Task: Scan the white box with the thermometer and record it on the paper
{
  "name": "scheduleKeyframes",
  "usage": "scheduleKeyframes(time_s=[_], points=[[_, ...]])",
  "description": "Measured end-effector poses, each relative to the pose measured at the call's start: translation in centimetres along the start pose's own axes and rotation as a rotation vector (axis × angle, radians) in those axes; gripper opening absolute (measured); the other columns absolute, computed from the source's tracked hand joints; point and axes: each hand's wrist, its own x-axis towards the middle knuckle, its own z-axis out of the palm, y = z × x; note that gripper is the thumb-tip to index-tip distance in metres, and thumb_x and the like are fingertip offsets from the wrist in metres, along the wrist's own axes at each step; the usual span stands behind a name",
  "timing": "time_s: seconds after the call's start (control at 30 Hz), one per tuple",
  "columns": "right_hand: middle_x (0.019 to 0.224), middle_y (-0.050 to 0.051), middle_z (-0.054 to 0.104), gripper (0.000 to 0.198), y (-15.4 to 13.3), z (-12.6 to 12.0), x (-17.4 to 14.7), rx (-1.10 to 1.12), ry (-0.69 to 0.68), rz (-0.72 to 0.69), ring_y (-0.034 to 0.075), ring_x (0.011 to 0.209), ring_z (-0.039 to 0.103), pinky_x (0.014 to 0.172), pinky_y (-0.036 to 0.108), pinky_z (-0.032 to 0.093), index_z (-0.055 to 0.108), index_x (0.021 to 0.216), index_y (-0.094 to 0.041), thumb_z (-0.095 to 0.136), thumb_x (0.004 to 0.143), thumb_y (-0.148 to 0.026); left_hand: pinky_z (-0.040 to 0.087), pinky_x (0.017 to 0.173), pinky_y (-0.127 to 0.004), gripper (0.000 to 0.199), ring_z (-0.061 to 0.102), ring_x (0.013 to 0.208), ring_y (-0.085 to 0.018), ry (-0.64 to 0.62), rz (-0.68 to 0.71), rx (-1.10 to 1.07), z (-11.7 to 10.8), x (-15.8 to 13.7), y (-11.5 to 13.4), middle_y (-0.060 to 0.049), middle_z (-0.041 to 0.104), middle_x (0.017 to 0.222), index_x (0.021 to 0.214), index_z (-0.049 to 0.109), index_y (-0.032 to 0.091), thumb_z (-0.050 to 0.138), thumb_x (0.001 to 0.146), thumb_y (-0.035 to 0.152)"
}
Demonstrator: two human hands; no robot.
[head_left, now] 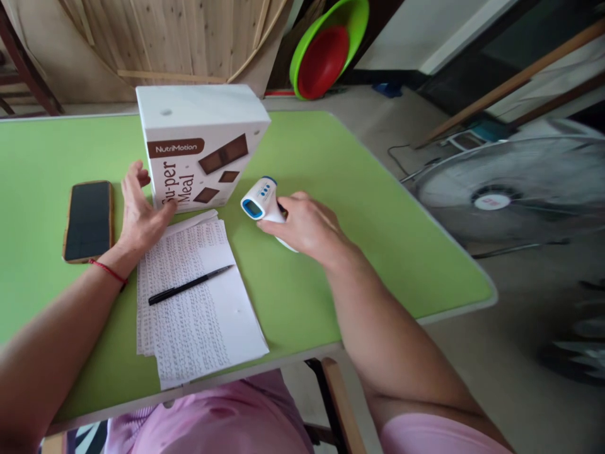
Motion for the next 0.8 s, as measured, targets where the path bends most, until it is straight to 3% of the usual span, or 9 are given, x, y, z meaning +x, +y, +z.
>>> scheduleKeyframes(time_s=[0.1, 0.2, 0.27, 0.33, 0.4, 0.47, 0.57, 0.63, 0.8], points=[[0.071, 0.003, 0.057, 0.029, 0.5, 0.4, 0.5, -0.096, -0.075, 0.043, 0.014, 0.058, 0.050, 0.055, 0.030, 0.040, 0.068, 0.078, -0.017, 0.070, 0.068, -0.044, 0.041, 0.094, -0.048, 0.045, 0.048, 0.104, -0.026, 0.258, 0.069, 0.143, 0.0, -0.1, 1.5, -0.007, 0.047, 0.113, 0.112, 0.042, 0.024, 0.068, 0.076, 0.028], [0.075, 0.006, 0.059, 0.034, 0.8, 0.4, 1.0, -0.114, -0.129, 0.110, 0.018, 0.064, 0.055, 0.059, 0.034, 0.043, 0.068, 0.082, -0.017, 0.067, 0.072, -0.049, 0.044, 0.084, -0.044, 0.036, 0.049, 0.097, -0.024, 0.277, 0.227, 0.095, 0.4, -0.3, 4.7, -0.006, 0.045, 0.105, 0.102, 0.042, 0.025, 0.065, 0.075, 0.023], [0.080, 0.009, 0.061, 0.037, 1.0, 0.2, 1.0, -0.107, -0.136, 0.141, 0.022, 0.071, 0.058, 0.064, 0.038, 0.045, 0.068, 0.083, -0.016, 0.068, 0.072, -0.051, 0.047, 0.072, -0.039, 0.025, 0.052, 0.087, -0.022, 0.079, 0.301, 0.082, 0.7, -0.9, 7.8, -0.006, 0.048, 0.095, 0.097, 0.044, 0.022, 0.058, 0.077, 0.018], [0.092, 0.012, 0.062, 0.037, 0.8, 0.0, 0.7, -0.074, -0.052, 0.111, 0.027, 0.083, 0.060, 0.069, 0.042, 0.047, 0.068, 0.089, -0.016, 0.072, 0.070, -0.047, 0.046, 0.056, -0.031, 0.019, 0.052, 0.069, -0.016, -0.316, 0.353, 0.119, 1.0, -2.4, 11.2, -0.004, 0.053, 0.084, 0.096, 0.047, 0.019, 0.055, 0.079, 0.016], [0.102, 0.013, 0.060, 0.033, 0.2, -0.2, 0.0, 0.023, 0.099, -0.027, 0.028, 0.092, 0.059, 0.074, 0.042, 0.047, 0.069, 0.094, -0.017, 0.074, 0.071, -0.040, 0.037, 0.042, -0.028, 0.009, 0.049, 0.054, -0.014, -0.742, 0.370, 0.284, 1.3, -4.6, 14.5, -0.004, 0.057, 0.076, 0.089, 0.053, 0.016, 0.055, 0.082, 0.020], [0.098, 0.009, 0.061, 0.018, -1.0, -0.4, -1.0, 0.193, 0.168, -0.265, 0.023, 0.089, 0.059, 0.076, 0.039, 0.047, 0.070, 0.090, -0.022, 0.069, 0.078, -0.034, 0.024, 0.034, -0.028, 0.004, 0.044, 0.046, -0.013, -0.941, 0.489, 0.340, 1.5, -7.0, 17.0, -0.003, 0.054, 0.066, 0.076, 0.055, 0.017, 0.059, 0.077, 0.015], [0.079, 0.003, 0.062, 0.010, -3.3, -0.3, -2.9, 0.425, -0.026, -0.665, 0.017, 0.074, 0.057, 0.068, 0.033, 0.046, 0.071, 0.086, -0.024, 0.066, 0.083, -0.032, 0.018, 0.032, -0.029, 0.005, 0.041, 0.043, -0.014, -0.930, 0.485, 0.407, 1.4, -9.8, 19.1, -0.003, 0.051, 0.058, 0.068, 0.060, 0.017, 0.061, 0.073, 0.017], [0.080, 0.003, 0.064, 0.013, -4.6, -0.2, -4.0, 0.381, -0.108, -0.836, 0.016, 0.075, 0.057, 0.068, 0.033, 0.044, 0.071, 0.090, -0.022, 0.067, 0.083, -0.032, 0.020, 0.032, -0.031, 0.011, 0.041, 0.042, -0.015, -0.848, 0.485, 0.552, 1.0, -10.6, 19.4, -0.004, 0.052, 0.056, 0.067, 0.064, 0.017, 0.057, 0.074, 0.021], [0.078, 0.005, 0.064, 0.012, -5.6, 0.5, -5.1, 0.191, -0.166, -0.947, 0.017, 0.076, 0.058, 0.071, 0.034, 0.041, 0.069, 0.087, -0.017, 0.058, 0.089, -0.020, 0.040, 0.045, -0.032, 0.022, 0.051, 0.054, -0.016, -0.845, 0.399, 0.685, -0.5, -10.1, 19.5, -0.012, 0.071, 0.091, 0.094, 0.073, 0.023, 0.057, 0.079, 0.021]])
